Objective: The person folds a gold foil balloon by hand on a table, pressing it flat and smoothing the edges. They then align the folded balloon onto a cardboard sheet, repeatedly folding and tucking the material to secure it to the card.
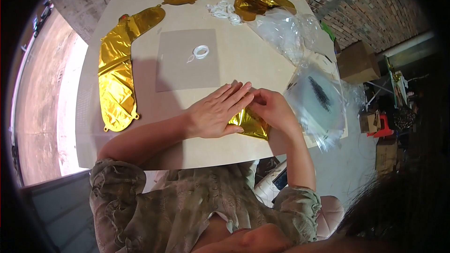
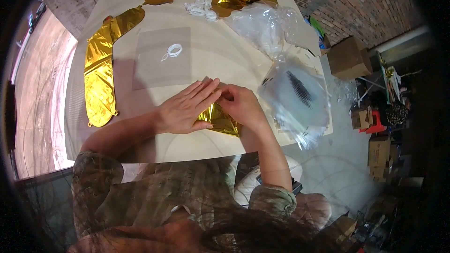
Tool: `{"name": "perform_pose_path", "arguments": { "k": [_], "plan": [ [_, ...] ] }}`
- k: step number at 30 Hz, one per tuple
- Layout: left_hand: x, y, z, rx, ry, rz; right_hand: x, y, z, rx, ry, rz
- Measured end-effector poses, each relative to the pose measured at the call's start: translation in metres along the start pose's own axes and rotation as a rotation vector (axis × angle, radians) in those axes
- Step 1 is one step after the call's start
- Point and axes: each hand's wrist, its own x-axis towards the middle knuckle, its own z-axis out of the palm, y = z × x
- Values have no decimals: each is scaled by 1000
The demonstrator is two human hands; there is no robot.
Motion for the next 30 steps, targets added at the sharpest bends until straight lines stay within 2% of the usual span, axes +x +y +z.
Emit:
{"name": "perform_pose_path", "arguments": {
  "k": [5, 7, 11, 13, 14, 16, 17, 19, 23, 25, 30],
  "plan": [
    [1, 0, 0, 17, -11, 22, 3, -4, -3, -164, -14, 18],
    [2, -1, 0, 19, -29, 18, 3, -7, -5, -431, 91, -223],
    [2, -2, 0, 14, -56, 19, 6, 2, 2, -342, 124, -209],
    [2, -3, 1, -1, -61, 15, 6, 2, 6, -555, 199, -120],
    [1, -3, 2, -12, -65, 1, 4, 4, 6, -556, 202, -112],
    [2, -2, 1, -19, -55, 8, -3, 12, 8, -626, 408, -242],
    [2, -2, 1, -21, -43, 6, -10, 18, 9, -629, 409, -240],
    [2, -2, 0, -29, -39, 6, -32, 28, 13, -672, 529, -435],
    [0, -2, 3, -39, -9, 12, -68, 32, 36, -710, 395, -526],
    [1, -3, 3, -50, 2, 10, -75, 36, 42, -682, 215, -550],
    [3, -4, 2, -52, 69, 47, -73, 40, 40, -638, 188, -500]
  ]
}}
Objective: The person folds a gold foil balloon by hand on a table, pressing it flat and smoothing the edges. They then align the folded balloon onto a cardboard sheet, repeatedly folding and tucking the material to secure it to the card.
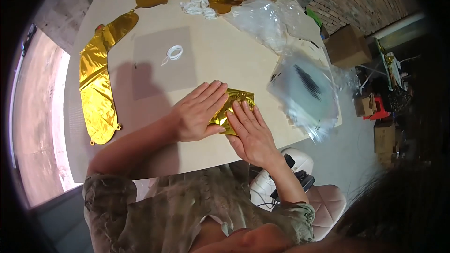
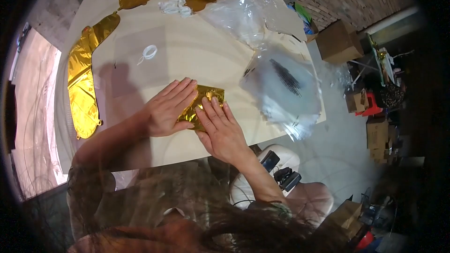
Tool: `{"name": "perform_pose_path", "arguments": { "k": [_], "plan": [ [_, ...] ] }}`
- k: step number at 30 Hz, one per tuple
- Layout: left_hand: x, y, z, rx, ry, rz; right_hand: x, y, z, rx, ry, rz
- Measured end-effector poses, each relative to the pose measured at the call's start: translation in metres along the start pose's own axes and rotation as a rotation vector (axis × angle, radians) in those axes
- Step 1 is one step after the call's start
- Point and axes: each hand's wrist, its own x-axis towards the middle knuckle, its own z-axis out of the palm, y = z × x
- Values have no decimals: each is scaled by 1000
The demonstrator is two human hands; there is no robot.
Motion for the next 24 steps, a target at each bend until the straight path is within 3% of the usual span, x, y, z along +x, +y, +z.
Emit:
{"name": "perform_pose_path", "arguments": {
  "k": [6, 8, 9, 10, 12, 13, 19, 24],
  "plan": [
    [1, -11, 4, -56, 101, 21, 0, 0, -1, 51, -28, 11],
    [0, -29, 3, -474, 171, -146, 2, -1, -2, 23, -49, 30],
    [5, -20, -15, -454, 201, -330, 3, -2, -3, 22, -54, 33],
    [8, -14, -30, -437, 204, -341, 3, -1, -1, 31, -49, 15],
    [7, 2, -47, -70, -151, -118, 1, 1, 1, 9, -45, 26],
    [-3, 14, -38, -38, -37, 145, 1, 1, 1, 11, -44, 16],
    [-23, 33, 5, -93, -101, 0, 2, 2, 3, -3, -6, -19],
    [-24, 34, 6, -101, -109, 8, -4, 4, -7, 98, 3, 34]
  ]
}}
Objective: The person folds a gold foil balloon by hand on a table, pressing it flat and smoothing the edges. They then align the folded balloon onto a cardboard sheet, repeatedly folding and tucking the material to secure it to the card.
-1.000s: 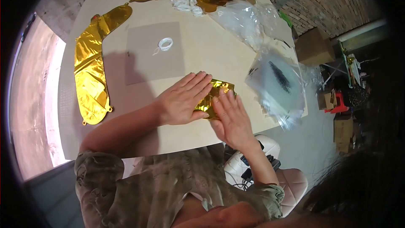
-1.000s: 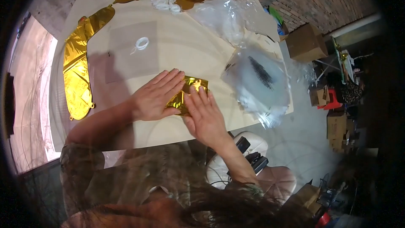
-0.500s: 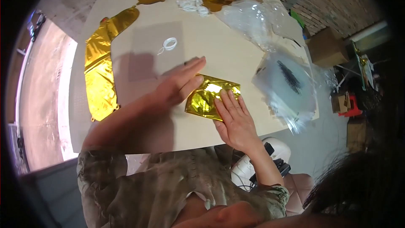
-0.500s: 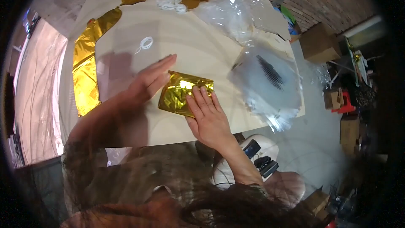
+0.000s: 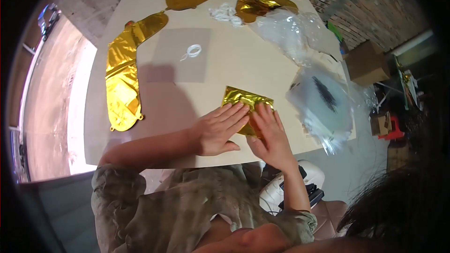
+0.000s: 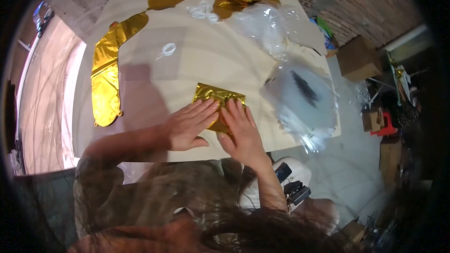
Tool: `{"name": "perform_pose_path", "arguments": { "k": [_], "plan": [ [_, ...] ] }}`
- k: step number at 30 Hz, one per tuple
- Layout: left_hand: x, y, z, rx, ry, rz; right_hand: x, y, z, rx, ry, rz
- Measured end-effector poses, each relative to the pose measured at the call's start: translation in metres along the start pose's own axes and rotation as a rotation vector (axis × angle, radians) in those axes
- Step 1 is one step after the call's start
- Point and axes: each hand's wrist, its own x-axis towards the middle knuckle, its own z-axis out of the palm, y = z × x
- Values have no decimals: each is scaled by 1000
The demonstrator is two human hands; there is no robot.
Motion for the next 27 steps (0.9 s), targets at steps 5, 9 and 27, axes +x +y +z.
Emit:
{"name": "perform_pose_path", "arguments": {
  "k": [5, 9, 27],
  "plan": [
    [1, -2, -5, -1, 40, 40, -32, 12, 5, 611, 488, 535],
    [6, 2, -11, 30, 84, 51, -27, 1, 11, 734, 470, 690],
    [8, 4, -15, 34, 69, 57, 15, 11, -18, 1026, 92, 846]
  ]
}}
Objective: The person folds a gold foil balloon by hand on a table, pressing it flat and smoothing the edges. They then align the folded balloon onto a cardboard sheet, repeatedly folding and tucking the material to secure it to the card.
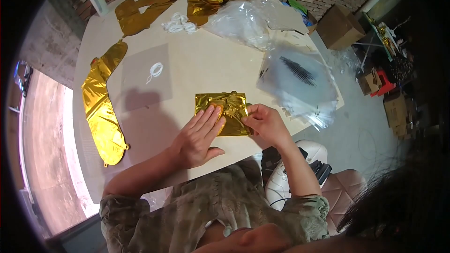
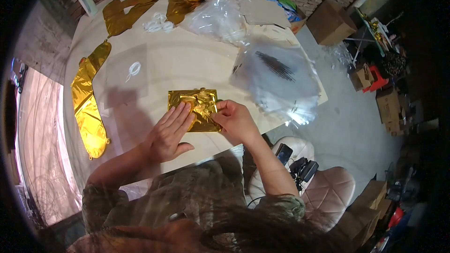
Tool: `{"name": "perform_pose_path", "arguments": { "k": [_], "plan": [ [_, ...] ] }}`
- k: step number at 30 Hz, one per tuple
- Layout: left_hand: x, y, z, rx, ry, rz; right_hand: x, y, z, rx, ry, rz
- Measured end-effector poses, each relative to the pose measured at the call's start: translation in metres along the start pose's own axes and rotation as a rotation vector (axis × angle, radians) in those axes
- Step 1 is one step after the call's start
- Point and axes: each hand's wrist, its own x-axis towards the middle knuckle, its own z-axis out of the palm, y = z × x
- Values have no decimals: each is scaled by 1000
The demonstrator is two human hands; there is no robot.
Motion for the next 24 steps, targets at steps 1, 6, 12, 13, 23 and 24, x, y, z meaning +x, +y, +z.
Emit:
{"name": "perform_pose_path", "arguments": {
  "k": [1, 6, 12, 13, 23, 24],
  "plan": [
    [0, 0, 0, -6, 10, 7, 3, 0, -4, -2, -2, 1],
    [-2, 0, 0, 5, 13, 0, 14, 1, -12, -8, -153, 59],
    [-2, 1, 1, 3, 7, -18, 19, 4, -8, 9, -172, -10],
    [-2, 1, 1, 2, 7, -18, 18, 3, -6, 10, -172, -9],
    [-2, 0, 3, -7, 5, -19, 16, -1, -5, -364, 1, -161],
    [-3, 0, 3, -10, 1, -23, 17, 2, -6, -446, 27, -237]
  ]
}}
